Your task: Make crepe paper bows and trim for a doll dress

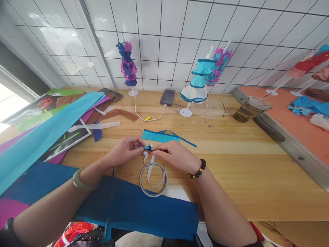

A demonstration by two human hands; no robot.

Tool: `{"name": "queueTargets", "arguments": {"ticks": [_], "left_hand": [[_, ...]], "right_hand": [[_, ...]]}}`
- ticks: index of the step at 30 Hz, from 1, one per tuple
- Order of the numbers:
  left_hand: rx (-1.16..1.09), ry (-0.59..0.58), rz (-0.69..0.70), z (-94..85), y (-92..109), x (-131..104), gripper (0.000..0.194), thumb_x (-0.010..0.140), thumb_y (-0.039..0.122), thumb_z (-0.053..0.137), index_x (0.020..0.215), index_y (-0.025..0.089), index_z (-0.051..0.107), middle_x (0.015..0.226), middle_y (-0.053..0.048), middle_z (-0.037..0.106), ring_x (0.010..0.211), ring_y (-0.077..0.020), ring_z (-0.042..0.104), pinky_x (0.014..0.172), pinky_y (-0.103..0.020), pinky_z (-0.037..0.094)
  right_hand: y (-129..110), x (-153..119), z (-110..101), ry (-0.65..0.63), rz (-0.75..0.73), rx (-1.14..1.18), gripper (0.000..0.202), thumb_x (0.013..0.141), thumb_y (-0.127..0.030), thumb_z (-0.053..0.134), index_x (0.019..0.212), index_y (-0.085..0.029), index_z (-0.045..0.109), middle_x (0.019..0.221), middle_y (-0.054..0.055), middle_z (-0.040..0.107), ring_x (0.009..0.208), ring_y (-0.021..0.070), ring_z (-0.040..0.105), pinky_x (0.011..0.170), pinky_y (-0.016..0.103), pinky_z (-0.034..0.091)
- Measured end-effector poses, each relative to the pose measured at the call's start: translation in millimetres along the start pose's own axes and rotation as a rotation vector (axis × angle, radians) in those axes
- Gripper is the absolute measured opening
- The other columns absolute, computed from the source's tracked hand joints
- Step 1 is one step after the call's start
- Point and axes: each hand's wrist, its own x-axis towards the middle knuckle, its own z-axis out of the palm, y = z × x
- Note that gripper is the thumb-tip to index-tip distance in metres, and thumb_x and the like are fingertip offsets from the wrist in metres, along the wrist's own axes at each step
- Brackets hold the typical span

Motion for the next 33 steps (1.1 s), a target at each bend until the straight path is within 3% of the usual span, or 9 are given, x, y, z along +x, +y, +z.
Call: {"name": "queueTargets", "arguments": {"ticks": [15, 22, 27, 33], "left_hand": [[-0.001, -0.010, 0.014, 0.9, 1.9, 0.1, 0.011, 0.078, 0.022, 0.054, 0.085, 0.013, 0.057, 0.081, -0.006, 0.068, 0.079, -0.0150, 0.063, 0.069, -0.024, 0.047], [-0.031, 0.031, 0.016, -1.4, -0.9, 2.1, 0.011, 0.078, 0.023, 0.054, 0.084, 0.014, 0.054, 0.079, -0.004, 0.067, 0.077, -0.0149, 0.063, 0.072, -0.027, 0.047], [-0.188, 0.068, 0.007, -7.0, -5.9, 7.5, 0.013, 0.077, 0.025, 0.055, 0.084, 0.015, 0.051, 0.072, -0.002, 0.065, 0.071, -0.0142, 0.063, 0.071, -0.029, 0.048], [-0.385, 0.076, -0.072, -8.1, -3.9, 7.8, 0.018, 0.077, 0.026, 0.055, 0.089, 0.016, 0.046, 0.072, -0.003, 0.066, 0.071, -0.0162, 0.066, 0.071, -0.030, 0.049]], "right_hand": [[6.0, -0.3, 1.5, 0.028, -0.022, 0.023, 0.032, 0.082, -0.041, 0.048, 0.097, -0.023, 0.070, 0.075, -0.001, 0.066, 0.061, 0.0116, 0.049, 0.055, 0.023, 0.037], [4.0, -0.6, 2.5, 0.041, 0.000, 0.009, 0.032, 0.081, -0.045, 0.048, 0.091, -0.024, 0.070, 0.060, -0.003, 0.055, 0.051, 0.0093, 0.038, 0.046, 0.022, 0.029], [-1.6, -0.1, 2.1, 0.017, -0.032, 0.000, 0.034, 0.083, -0.047, 0.045, 0.095, -0.026, 0.068, 0.063, -0.003, 0.055, 0.050, 0.0091, 0.036, 0.045, 0.022, 0.026], [-2.3, 2.8, 4.3, 0.172, -0.132, -0.094, 0.034, 0.084, -0.046, 0.047, 0.102, -0.024, 0.066, 0.069, 0.000, 0.061, 0.059, 0.0117, 0.046, 0.052, 0.023, 0.033]]}}
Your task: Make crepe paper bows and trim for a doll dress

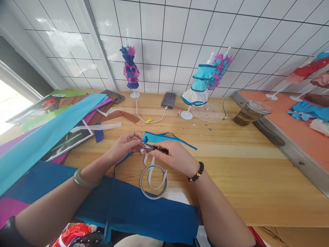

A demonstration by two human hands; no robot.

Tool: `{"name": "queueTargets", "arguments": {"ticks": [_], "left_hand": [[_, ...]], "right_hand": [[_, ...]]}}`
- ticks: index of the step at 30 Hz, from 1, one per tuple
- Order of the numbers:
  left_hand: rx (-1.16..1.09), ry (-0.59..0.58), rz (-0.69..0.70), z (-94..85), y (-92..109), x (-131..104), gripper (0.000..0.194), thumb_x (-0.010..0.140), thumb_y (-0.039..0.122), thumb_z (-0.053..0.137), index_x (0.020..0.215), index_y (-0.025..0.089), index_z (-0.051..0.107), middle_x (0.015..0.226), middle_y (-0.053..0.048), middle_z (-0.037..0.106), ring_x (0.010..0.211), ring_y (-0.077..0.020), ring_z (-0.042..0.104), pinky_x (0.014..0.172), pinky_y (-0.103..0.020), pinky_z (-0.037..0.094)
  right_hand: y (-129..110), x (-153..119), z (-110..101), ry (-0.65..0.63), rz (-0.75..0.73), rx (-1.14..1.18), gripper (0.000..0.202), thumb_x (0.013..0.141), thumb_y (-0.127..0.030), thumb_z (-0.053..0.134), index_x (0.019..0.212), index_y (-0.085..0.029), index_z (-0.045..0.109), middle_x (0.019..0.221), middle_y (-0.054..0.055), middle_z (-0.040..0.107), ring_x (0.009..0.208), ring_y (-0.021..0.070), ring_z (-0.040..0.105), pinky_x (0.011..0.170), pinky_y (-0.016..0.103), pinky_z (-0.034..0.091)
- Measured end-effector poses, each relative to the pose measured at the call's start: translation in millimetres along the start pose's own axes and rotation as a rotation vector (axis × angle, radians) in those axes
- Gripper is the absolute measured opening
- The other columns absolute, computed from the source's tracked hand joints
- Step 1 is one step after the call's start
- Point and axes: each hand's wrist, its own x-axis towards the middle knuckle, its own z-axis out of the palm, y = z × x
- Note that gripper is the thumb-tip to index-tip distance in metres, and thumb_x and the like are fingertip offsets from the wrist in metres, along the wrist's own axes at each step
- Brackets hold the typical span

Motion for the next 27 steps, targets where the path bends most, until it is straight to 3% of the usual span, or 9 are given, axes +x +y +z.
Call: {"name": "queueTargets", "arguments": {"ticks": [5, 12, 18, 20, 24, 27], "left_hand": [[0.006, 0.028, -0.017, 2.6, 2, -2, 0.021, 0.077, 0.028, 0.055, 0.091, 0.017, 0.044, 0.069, -0.003, 0.066, 0.070, -0.0180, 0.067, 0.067, -0.029, 0.048], [-0.030, 0.065, 0.005, 0.0, 2, -1, 0.022, 0.078, 0.030, 0.055, 0.092, 0.017, 0.043, 0.065, -0.001, 0.065, 0.065, -0.0171, 0.067, 0.066, -0.028, 0.049], [-0.079, -0.017, 0.004, 0.5, 4, -4, 0.020, 0.079, 0.028, 0.054, 0.092, 0.017, 0.042, 0.067, -0.003, 0.067, 0.069, -0.0176, 0.066, 0.068, -0.030, 0.048], [-0.053, -0.044, 0.001, 1.6, 5, -5, 0.020, 0.079, 0.028, 0.053, 0.093, 0.016, 0.043, 0.069, -0.005, 0.067, 0.068, -0.0172, 0.066, 0.067, -0.029, 0.048], [0.029, -0.101, 0.029, 4.6, 3, -6, 0.018, 0.081, 0.029, 0.052, 0.092, 0.016, 0.046, 0.070, -0.004, 0.067, 0.068, -0.0163, 0.065, 0.065, -0.028, 0.048], [0.075, -0.120, 0.059, 7.7, 2, -6, 0.017, 0.081, 0.029, 0.052, 0.090, 0.016, 0.047, 0.068, -0.002, 0.065, 0.065, -0.0144, 0.064, 0.065, -0.028, 0.049]], "right_hand": [[4, 0, 3, 0.076, -0.016, -0.026, 0.035, 0.083, -0.046, 0.048, 0.101, -0.021, 0.066, 0.069, 0.001, 0.062, 0.060, 0.0120, 0.047, 0.054, 0.024, 0.035], [2, -1, 0, 0.042, -0.025, 0.110, 0.035, 0.082, -0.045, 0.050, 0.106, -0.024, 0.062, 0.079, 0.002, 0.064, 0.068, 0.0153, 0.053, 0.059, 0.027, 0.041], [9, 2, 18, 0.328, 0.145, 0.329, 0.055, 0.068, -0.041, 0.066, 0.117, -0.022, 0.048, 0.104, 0.006, 0.058, 0.087, 0.0177, 0.057, 0.069, 0.029, 0.049], [6, 4, 27, 0.391, 0.120, 0.300, 0.057, 0.070, -0.036, 0.065, 0.121, -0.023, 0.043, 0.105, 0.007, 0.058, 0.092, 0.0182, 0.057, 0.071, 0.029, 0.049], [-3, 6, 39, 0.397, -0.011, 0.190, 0.050, 0.077, -0.027, 0.057, 0.124, -0.026, 0.040, 0.116, 0.007, 0.055, 0.107, 0.0197, 0.053, 0.082, 0.032, 0.047], [-6, 7, 42, 0.395, -0.067, 0.102, 0.047, 0.078, -0.025, 0.054, 0.123, -0.025, 0.042, 0.116, 0.007, 0.056, 0.107, 0.0205, 0.053, 0.086, 0.035, 0.045]]}}
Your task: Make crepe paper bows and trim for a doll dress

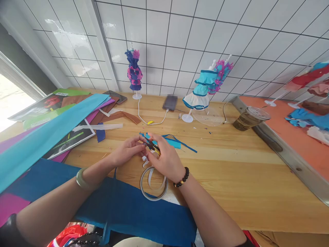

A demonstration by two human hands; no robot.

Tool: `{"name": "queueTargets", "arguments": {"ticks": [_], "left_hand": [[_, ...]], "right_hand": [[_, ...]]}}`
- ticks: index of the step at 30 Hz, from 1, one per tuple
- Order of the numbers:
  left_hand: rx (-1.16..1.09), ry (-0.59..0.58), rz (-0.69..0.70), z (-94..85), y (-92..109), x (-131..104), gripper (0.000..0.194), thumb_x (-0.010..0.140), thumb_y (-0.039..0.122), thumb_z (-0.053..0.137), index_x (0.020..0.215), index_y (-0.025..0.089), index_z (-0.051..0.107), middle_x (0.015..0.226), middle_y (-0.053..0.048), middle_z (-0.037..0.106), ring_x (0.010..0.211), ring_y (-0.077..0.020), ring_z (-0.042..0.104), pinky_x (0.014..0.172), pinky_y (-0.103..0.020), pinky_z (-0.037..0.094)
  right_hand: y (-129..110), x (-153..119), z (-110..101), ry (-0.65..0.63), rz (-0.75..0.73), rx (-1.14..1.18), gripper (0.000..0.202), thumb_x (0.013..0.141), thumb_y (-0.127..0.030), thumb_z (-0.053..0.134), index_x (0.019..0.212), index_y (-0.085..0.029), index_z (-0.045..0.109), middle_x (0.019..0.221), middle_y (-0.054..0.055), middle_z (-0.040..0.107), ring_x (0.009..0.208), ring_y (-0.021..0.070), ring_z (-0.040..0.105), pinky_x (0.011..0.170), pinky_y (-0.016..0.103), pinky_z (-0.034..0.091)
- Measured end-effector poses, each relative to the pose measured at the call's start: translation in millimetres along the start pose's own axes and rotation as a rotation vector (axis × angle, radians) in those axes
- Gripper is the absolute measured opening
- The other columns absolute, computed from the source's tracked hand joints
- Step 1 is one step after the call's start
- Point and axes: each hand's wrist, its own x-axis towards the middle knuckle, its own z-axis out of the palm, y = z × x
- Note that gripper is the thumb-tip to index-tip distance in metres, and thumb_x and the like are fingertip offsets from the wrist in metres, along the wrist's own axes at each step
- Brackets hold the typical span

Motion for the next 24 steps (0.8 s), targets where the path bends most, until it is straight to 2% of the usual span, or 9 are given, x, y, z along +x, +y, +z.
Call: {"name": "queueTargets", "arguments": {"ticks": [5, 9, 12, 18, 24], "left_hand": [[0.041, -0.007, -0.002, 4.8, 0.3, -0.7, 0.018, 0.080, 0.030, 0.054, 0.090, 0.016, 0.047, 0.070, -0.003, 0.065, 0.066, -0.0146, 0.063, 0.064, -0.028, 0.048], [0.020, -0.054, -0.010, 5.1, 1.5, -2.1, 0.021, 0.081, 0.032, 0.054, 0.092, 0.016, 0.045, 0.070, -0.004, 0.066, 0.067, -0.0152, 0.063, 0.065, -0.028, 0.048], [0.022, -0.084, -0.015, 3.2, 3.0, -3.2, 0.027, 0.081, 0.034, 0.053, 0.100, 0.016, 0.044, 0.071, -0.005, 0.067, 0.068, -0.0157, 0.063, 0.067, -0.030, 0.048], [0.083, -0.066, -0.008, 0.8, 5.7, -3.5, 0.037, 0.082, 0.037, 0.052, 0.109, 0.014, 0.043, 0.070, -0.006, 0.067, 0.066, -0.0154, 0.062, 0.067, -0.031, 0.047], [0.136, -0.070, -0.023, 1.9, 2.7, -2.6, 0.033, 0.080, 0.038, 0.054, 0.101, 0.015, 0.042, 0.070, -0.006, 0.067, 0.062, -0.0126, 0.058, 0.062, -0.027, 0.045]], "right_hand": [[3.7, 1.1, 1.3, -0.004, 0.039, -0.026, 0.043, 0.080, -0.024, 0.051, 0.122, -0.024, 0.043, 0.104, 0.006, 0.060, 0.094, 0.0196, 0.058, 0.082, 0.034, 0.045], [5.2, 1.7, 1.4, -0.018, 0.141, 0.076, 0.044, 0.079, -0.024, 0.051, 0.122, -0.023, 0.042, 0.094, 0.004, 0.060, 0.077, 0.0149, 0.058, 0.067, 0.028, 0.047], [7.1, 3.2, 0.8, 0.024, 0.205, 0.167, 0.045, 0.077, -0.024, 0.052, 0.120, -0.022, 0.041, 0.088, 0.003, 0.058, 0.074, 0.0138, 0.056, 0.061, 0.025, 0.045], [5.8, 9.0, -3.4, 0.068, 0.306, 0.270, 0.047, 0.072, -0.027, 0.057, 0.117, -0.019, 0.045, 0.084, 0.003, 0.058, 0.076, 0.0146, 0.055, 0.064, 0.027, 0.045], [4.1, 9.1, -2.5, 0.027, 0.359, 0.321, 0.050, 0.072, -0.029, 0.058, 0.118, -0.017, 0.045, 0.085, 0.002, 0.058, 0.068, 0.0126, 0.055, 0.068, 0.030, 0.046]]}}
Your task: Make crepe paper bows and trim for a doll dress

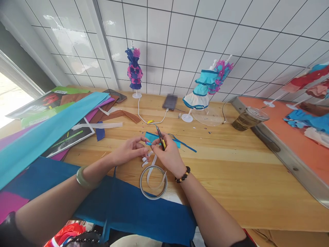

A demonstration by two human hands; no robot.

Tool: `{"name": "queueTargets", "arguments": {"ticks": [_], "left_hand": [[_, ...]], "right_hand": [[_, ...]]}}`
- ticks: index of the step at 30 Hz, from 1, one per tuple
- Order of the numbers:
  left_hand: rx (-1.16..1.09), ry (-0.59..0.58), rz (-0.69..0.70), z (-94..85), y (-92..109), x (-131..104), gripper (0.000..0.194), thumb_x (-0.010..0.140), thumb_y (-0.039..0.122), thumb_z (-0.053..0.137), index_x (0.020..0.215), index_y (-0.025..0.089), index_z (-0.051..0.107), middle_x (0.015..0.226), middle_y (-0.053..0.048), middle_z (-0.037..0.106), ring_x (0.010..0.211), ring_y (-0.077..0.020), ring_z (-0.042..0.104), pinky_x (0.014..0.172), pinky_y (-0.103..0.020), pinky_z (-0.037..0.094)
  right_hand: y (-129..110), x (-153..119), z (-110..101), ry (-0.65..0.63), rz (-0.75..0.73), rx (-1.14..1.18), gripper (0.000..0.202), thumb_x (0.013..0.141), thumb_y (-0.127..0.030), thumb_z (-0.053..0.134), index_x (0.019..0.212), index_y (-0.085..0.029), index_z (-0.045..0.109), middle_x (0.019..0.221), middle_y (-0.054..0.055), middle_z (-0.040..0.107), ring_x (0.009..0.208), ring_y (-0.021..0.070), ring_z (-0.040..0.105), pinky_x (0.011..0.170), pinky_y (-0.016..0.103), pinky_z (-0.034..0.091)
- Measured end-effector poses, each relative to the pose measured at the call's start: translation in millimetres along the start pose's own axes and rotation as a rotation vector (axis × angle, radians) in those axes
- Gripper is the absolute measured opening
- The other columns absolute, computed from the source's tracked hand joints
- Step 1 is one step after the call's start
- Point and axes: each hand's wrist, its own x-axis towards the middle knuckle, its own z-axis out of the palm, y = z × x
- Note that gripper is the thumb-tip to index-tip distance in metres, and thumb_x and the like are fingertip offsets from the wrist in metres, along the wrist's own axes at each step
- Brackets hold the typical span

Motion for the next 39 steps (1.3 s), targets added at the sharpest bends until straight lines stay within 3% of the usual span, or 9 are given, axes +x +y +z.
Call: {"name": "queueTargets", "arguments": {"ticks": [4, 9, 13, 17, 23, 27, 30, 34, 39], "left_hand": [[-0.005, 0.016, 0.014, -1.3, -6, 2, 0.031, 0.079, 0.037, 0.056, 0.097, 0.016, 0.043, 0.068, -0.004, 0.066, 0.061, -0.0129, 0.059, 0.061, -0.026, 0.045], [-0.032, 0.014, 0.038, -1.8, -8, 2, 0.034, 0.078, 0.039, 0.057, 0.099, 0.017, 0.043, 0.067, -0.003, 0.065, 0.063, -0.0155, 0.063, 0.059, -0.026, 0.046], [-0.021, 0.043, 0.039, -2.1, -6, 3, 0.031, 0.080, 0.040, 0.055, 0.098, 0.016, 0.046, 0.067, -0.005, 0.067, 0.064, -0.0157, 0.062, 0.060, -0.026, 0.046], [-0.037, 0.059, 0.035, -3.8, -3, 2, 0.030, 0.080, 0.037, 0.054, 0.100, 0.016, 0.047, 0.066, -0.004, 0.067, 0.063, -0.0152, 0.062, 0.059, -0.026, 0.045], [-0.012, 0.014, -0.011, -4.7, -2, 2, 0.035, 0.078, 0.034, 0.058, 0.105, 0.014, 0.046, 0.067, -0.005, 0.067, 0.062, -0.0139, 0.060, 0.061, -0.026, 0.045], [0.036, 0.053, -0.013, -3.0, -5, 2, 0.034, 0.077, 0.040, 0.057, 0.096, 0.014, 0.048, 0.067, -0.005, 0.067, 0.060, -0.0144, 0.061, 0.058, -0.025, 0.045], [0.053, 0.091, -0.006, -2.5, -7, 3, 0.029, 0.078, 0.040, 0.057, 0.089, 0.014, 0.049, 0.064, -0.004, 0.066, 0.057, -0.0136, 0.060, 0.056, -0.025, 0.045], [0.045, 0.089, 0.000, -3.0, -7, 3, 0.024, 0.079, 0.038, 0.055, 0.085, 0.015, 0.050, 0.062, -0.004, 0.066, 0.058, -0.0136, 0.060, 0.057, -0.025, 0.046], [0.041, 0.105, 0.020, -2.4, -5, 3, 0.025, 0.078, 0.038, 0.056, 0.085, 0.015, 0.050, 0.062, -0.003, 0.066, 0.057, -0.0129, 0.060, 0.057, -0.024, 0.046]], "right_hand": [[-3, -1, 1, -0.033, 0.032, 0.052, 0.048, 0.070, -0.029, 0.060, 0.115, -0.017, 0.047, 0.080, 0.001, 0.059, 0.075, 0.0149, 0.057, 0.072, 0.030, 0.045], [-3, -1, 1, -0.119, 0.227, 0.237, 0.047, 0.069, -0.032, 0.060, 0.112, -0.019, 0.048, 0.070, -0.004, 0.055, 0.046, 0.0054, 0.038, 0.043, 0.020, 0.031], [-2, -1, 0, -0.143, 0.271, 0.315, 0.049, 0.067, -0.032, 0.062, 0.111, -0.019, 0.048, 0.070, -0.005, 0.054, 0.042, 0.0034, 0.030, 0.039, 0.019, 0.024], [-2, -2, -1, -0.112, 0.174, 0.219, 0.048, 0.068, -0.031, 0.062, 0.111, -0.019, 0.048, 0.076, -0.002, 0.058, 0.050, 0.0063, 0.042, 0.046, 0.021, 0.034], [2, -5, 2, 0.076, -0.079, -0.096, 0.046, 0.073, -0.028, 0.057, 0.116, -0.020, 0.045, 0.086, 0.002, 0.061, 0.056, 0.0096, 0.048, 0.052, 0.024, 0.040], [7, -7, 6, 0.059, -0.163, -0.137, 0.041, 0.075, -0.022, 0.054, 0.115, -0.022, 0.044, 0.088, 0.004, 0.062, 0.085, 0.0159, 0.057, 0.066, 0.026, 0.046], [7, -7, 7, 0.037, -0.168, -0.137, 0.040, 0.076, -0.020, 0.054, 0.114, -0.023, 0.045, 0.091, 0.004, 0.062, 0.091, 0.0163, 0.057, 0.071, 0.027, 0.046], [2, -8, 3, -0.028, -0.127, -0.089, 0.041, 0.075, -0.022, 0.055, 0.115, -0.021, 0.046, 0.095, 0.004, 0.061, 0.074, 0.0127, 0.056, 0.064, 0.025, 0.046], [-5, -8, 0, -0.061, -0.053, -0.034, 0.043, 0.074, -0.025, 0.055, 0.116, -0.018, 0.047, 0.092, 0.003, 0.061, 0.051, 0.0063, 0.042, 0.052, 0.023, 0.041]]}}
